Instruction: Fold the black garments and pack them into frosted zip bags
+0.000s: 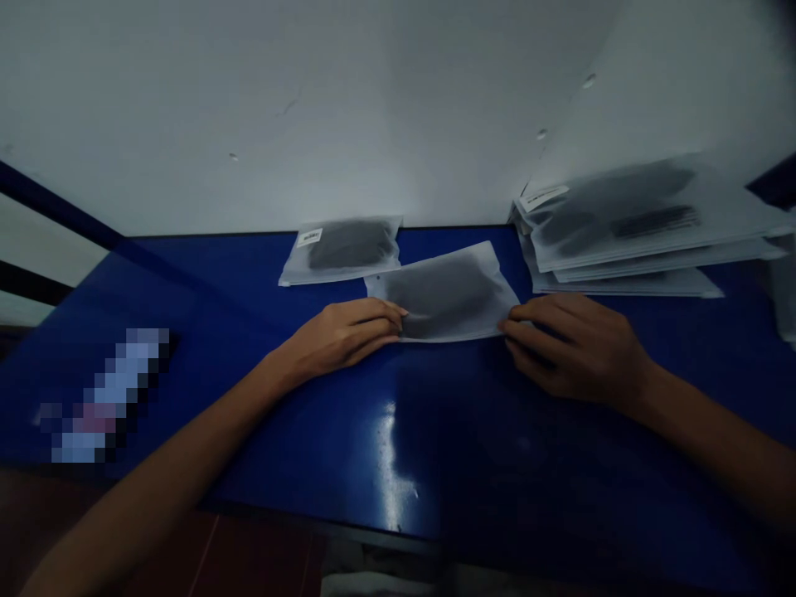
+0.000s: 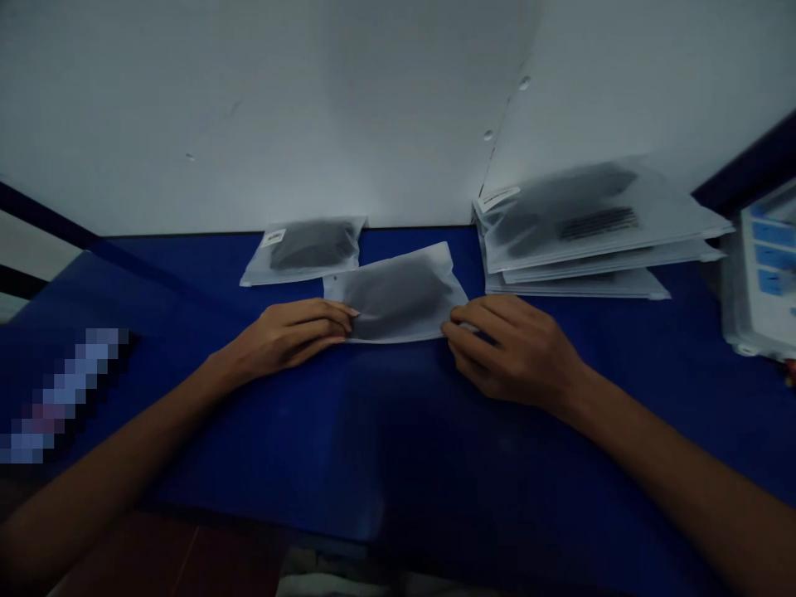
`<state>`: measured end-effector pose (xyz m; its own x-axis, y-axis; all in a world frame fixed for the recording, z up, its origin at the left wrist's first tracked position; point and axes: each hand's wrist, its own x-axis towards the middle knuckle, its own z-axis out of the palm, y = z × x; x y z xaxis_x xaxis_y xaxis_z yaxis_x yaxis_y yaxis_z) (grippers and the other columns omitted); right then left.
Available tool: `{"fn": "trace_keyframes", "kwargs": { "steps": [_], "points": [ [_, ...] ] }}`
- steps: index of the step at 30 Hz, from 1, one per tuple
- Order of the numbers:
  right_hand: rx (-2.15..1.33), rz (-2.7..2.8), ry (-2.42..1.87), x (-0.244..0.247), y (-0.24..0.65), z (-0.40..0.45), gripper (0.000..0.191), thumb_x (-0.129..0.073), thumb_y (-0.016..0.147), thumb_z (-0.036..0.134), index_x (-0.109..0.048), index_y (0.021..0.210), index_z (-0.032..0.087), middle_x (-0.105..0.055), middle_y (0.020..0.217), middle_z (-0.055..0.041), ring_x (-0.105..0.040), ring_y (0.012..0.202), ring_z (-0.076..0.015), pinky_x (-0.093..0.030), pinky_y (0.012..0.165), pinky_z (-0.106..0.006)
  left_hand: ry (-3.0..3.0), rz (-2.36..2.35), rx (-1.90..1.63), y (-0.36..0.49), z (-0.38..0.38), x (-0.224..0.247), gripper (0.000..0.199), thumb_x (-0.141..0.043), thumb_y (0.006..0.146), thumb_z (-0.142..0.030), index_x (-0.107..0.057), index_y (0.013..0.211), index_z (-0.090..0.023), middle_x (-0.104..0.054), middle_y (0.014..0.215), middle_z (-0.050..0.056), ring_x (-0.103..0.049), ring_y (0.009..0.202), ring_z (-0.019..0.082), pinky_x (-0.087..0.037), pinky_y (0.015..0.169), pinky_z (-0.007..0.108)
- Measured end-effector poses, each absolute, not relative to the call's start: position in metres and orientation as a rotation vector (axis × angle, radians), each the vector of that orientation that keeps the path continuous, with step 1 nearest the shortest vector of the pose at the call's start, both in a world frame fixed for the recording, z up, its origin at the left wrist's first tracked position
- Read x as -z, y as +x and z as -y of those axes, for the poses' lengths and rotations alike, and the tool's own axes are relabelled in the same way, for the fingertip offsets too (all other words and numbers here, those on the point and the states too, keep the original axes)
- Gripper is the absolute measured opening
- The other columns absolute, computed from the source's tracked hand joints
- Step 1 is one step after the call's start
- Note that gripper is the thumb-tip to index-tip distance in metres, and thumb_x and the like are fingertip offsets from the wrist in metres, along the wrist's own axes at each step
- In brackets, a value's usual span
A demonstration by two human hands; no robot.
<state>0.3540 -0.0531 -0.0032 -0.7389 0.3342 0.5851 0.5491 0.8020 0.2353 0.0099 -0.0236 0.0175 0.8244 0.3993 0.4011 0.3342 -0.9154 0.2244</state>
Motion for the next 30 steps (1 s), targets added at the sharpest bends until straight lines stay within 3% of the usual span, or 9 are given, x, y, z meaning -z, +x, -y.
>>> {"fn": "trace_keyframes", "kwargs": {
  "steps": [6,15,22,30],
  "points": [
    [0.352,2.510,-0.465,0.002,0.340,0.072,0.030,-0.065,0.091,0.010,-0.068,0.120,0.007,-0.073,0.111,-0.0124,-0.069,0.103,-0.0221,-0.059,0.092,-0.035,2.942,-0.515,-0.673,0.012,0.027,-0.021,0.015,-0.057,0.104,-0.020,-0.070,0.105,-0.012,-0.076,0.110,0.011,-0.071,0.118,0.020,-0.061,0.102,0.032],
    [0.298,2.550,-0.451,0.003,0.336,0.073,0.028,-0.062,0.093,0.011,-0.069,0.120,0.007,-0.075,0.116,-0.0133,-0.071,0.108,-0.0223,-0.062,0.092,-0.034,2.990,-0.646,-0.688,0.015,0.033,-0.014,0.023,-0.062,0.102,-0.035,-0.071,0.102,-0.013,-0.074,0.117,0.012,-0.074,0.110,0.022,-0.064,0.094,0.033],
    [0.300,2.548,-0.383,0.002,0.333,0.077,0.028,-0.062,0.093,0.011,-0.069,0.119,0.006,-0.076,0.114,-0.0126,-0.072,0.107,-0.0217,-0.063,0.092,-0.035,2.952,-0.676,-0.685,0.017,0.034,-0.017,0.021,-0.060,0.103,-0.029,-0.073,0.099,-0.014,-0.074,0.117,0.012,-0.073,0.109,0.022,-0.064,0.094,0.033],
    [0.291,2.580,-0.414,0.007,0.334,0.078,0.031,-0.061,0.094,0.012,-0.068,0.123,0.005,-0.074,0.122,-0.0148,-0.069,0.118,-0.0234,-0.060,0.099,-0.035,2.826,-0.632,-0.604,0.014,0.034,-0.023,0.015,-0.060,0.101,-0.018,-0.074,0.105,-0.015,-0.073,0.122,0.011,-0.069,0.120,0.022,-0.059,0.104,0.034]
  ]
}}
